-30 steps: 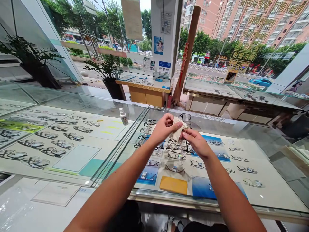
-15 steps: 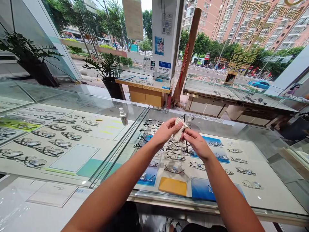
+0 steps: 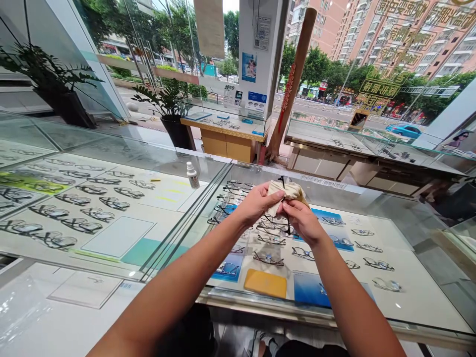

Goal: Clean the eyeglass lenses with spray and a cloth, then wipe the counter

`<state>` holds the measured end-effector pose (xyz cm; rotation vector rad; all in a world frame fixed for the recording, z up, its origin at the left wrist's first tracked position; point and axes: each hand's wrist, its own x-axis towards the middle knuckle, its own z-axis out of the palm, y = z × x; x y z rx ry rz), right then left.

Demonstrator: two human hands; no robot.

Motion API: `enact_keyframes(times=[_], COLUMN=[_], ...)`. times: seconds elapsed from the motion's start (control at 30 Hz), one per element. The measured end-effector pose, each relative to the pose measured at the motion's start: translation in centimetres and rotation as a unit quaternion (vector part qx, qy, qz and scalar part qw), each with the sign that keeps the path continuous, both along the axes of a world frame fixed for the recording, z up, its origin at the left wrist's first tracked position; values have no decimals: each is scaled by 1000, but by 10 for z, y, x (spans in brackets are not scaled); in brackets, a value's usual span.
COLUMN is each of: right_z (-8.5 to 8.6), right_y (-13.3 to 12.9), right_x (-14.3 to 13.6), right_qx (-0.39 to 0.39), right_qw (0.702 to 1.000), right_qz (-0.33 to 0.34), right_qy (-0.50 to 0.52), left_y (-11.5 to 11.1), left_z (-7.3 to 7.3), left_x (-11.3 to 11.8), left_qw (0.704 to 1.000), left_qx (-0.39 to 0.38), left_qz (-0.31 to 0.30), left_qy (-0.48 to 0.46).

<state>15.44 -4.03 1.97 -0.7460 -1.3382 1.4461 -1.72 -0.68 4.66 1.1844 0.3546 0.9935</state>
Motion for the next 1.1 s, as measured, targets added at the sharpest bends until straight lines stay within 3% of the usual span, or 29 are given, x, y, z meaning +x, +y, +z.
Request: enact_keyframes(times=[0.17,0.27,0.43,0.77,0.97,1.1], right_z=[2,8,15,7,16,15], right_y=[-4,-7,-6,-6,-6,-3], right_x=[-4,-4,2,-5,3,6], right_qx=[17,13,12,-4,-8,-16], right_qw=[999,999,1000,1000,1000,999], right_qz=[31,34,-16,-9,-26,-32], right_qy=[-21,-22,16,-3,11,11], left_y=[1,4,7,5,9,4], left_z=[0,4,11,1,8,8], left_x=[-1,-6,-17,-5,-17,-12], left_qw=[1000,1000,998,999,999,999], left_qx=[2,9,22,44,24,21], left_qz=[20,-12,-62,23,-37,-40], left_qy=[16,23,1,23,10,0])
